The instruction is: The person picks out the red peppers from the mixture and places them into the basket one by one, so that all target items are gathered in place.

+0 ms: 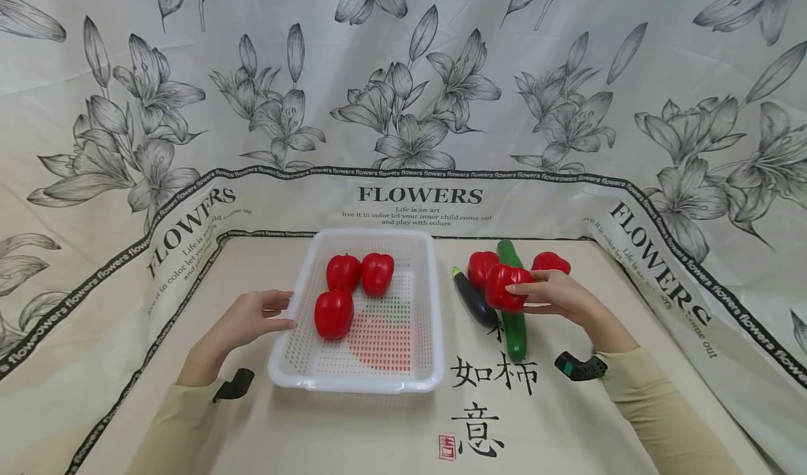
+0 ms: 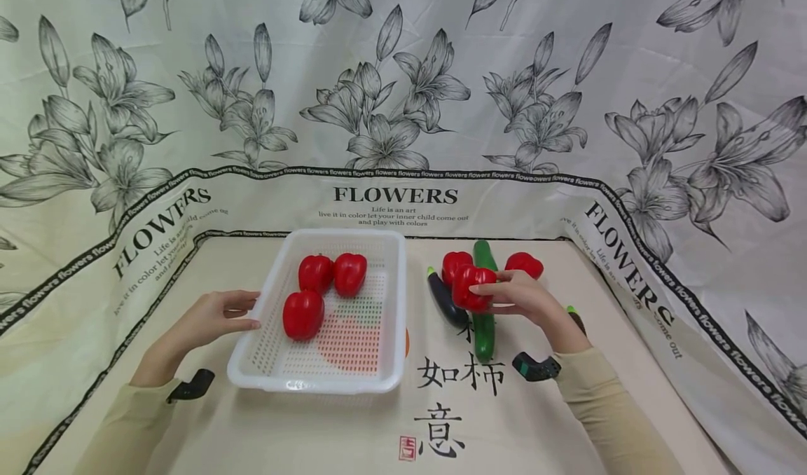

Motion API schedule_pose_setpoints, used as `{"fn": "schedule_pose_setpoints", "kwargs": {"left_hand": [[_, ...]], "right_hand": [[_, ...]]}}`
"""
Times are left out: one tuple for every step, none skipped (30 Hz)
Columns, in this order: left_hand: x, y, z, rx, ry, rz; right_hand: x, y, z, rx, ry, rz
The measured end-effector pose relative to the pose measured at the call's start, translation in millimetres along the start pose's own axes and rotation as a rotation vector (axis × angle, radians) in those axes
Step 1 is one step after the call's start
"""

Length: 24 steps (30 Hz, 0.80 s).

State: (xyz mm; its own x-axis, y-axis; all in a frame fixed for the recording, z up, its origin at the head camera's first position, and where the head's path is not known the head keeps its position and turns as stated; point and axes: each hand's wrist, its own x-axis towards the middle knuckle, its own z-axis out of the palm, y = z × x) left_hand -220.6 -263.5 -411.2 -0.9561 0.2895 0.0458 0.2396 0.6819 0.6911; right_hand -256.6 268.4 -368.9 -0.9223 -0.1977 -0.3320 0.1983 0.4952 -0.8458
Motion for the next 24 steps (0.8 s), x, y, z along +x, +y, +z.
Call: {"fn": "schedule_pose_setpoints", "kwargs": {"left_hand": [[-0.4,-0.1,0.4,-0.002,-0.002,-0.001],[-0.7,-0.2,0.7,-0.003,-0.004,0.0],[-0.9,-0.3,1.0,-0.003,-0.006,0.001],[-1.0,-0.4,1.2,-0.002,-0.006,0.004],[-1.0,-0.5,1.2,0.0,-0.004,0.007],[-0.8,-0.7,1.2,0.001,-0.003,0.011],[-0.6,-0.9,1.2,0.002,-0.002,0.015],[-0.3,-1.1,1.1,0.002,0.0,0.017],[-0.1,-1.3,1.0,0.0,0.0,0.02],[0.3,-1.6,0.8,-0.001,0.001,0.021],[0.5,-1.8,0.6,-0.002,0.0,0.021],[0.7,-1.9,0.3,-0.005,0.0,0.019],[0.8,-2.0,0.2,-0.006,-0.001,0.017],[0.8,-2.1,0.1,-0.007,-0.001,0.014],[0.8,-2.1,0.0,-0.007,-0.002,0.012],[0.8,-2.1,0.0,-0.008,-0.003,0.008],[0.7,-2.0,-0.1,-0.008,-0.003,0.005],[0.7,-2.1,0.0,-0.009,-0.003,0.001],[0.7,-2.2,0.0,-0.008,-0.003,-0.002],[0.7,-2.3,0.1,-0.008,-0.004,-0.003],[0.8,-2.4,0.2,-0.009,-0.004,-0.005],[0.9,-2.5,0.3,-0.008,-0.003,-0.006],[1.1,-2.6,0.4,-0.007,-0.002,-0.005],[1.3,-2.8,0.5,-0.008,-0.001,-0.004]], "right_hand": [[0.3,-2,2,0.0,-0.001,0.0],[0.7,-3,3,0.004,-0.002,0.0],[1.1,-5,5,0.006,-0.005,-0.002],[1.5,-7,6,0.009,-0.006,-0.004],[1.9,-9,8,0.011,-0.006,-0.006],[2.5,-10,10,0.015,-0.006,-0.009],[3.0,-12,11,0.019,-0.009,-0.01],[3.3,-14,13,0.018,-0.011,-0.016],[3.6,-15,15,0.017,-0.013,-0.021],[4.1,-17,16,0.018,-0.012,-0.025],[4.6,-18,18,0.017,-0.009,-0.028],[4.9,-20,20,0.017,-0.011,-0.033],[4.9,-21,22,0.012,-0.009,-0.036],[4.7,-23,23,0.01,-0.009,-0.041],[4.7,-24,25,0.011,-0.009,-0.042],[4.4,-25,27,0.011,-0.012,-0.043],[4.1,-27,29,0.007,-0.014,-0.043],[3.7,-28,30,0.003,-0.017,-0.044],[3.2,-30,32,0.0,-0.018,-0.042],[2.9,-32,34,0.001,-0.021,-0.042],[2.9,-33,35,0.001,-0.023,-0.041],[3.1,-35,37,0.0,-0.025,-0.039],[3.3,-37,39,0.003,-0.026,-0.038],[3.7,-38,40,0.01,-0.031,-0.036]]}}
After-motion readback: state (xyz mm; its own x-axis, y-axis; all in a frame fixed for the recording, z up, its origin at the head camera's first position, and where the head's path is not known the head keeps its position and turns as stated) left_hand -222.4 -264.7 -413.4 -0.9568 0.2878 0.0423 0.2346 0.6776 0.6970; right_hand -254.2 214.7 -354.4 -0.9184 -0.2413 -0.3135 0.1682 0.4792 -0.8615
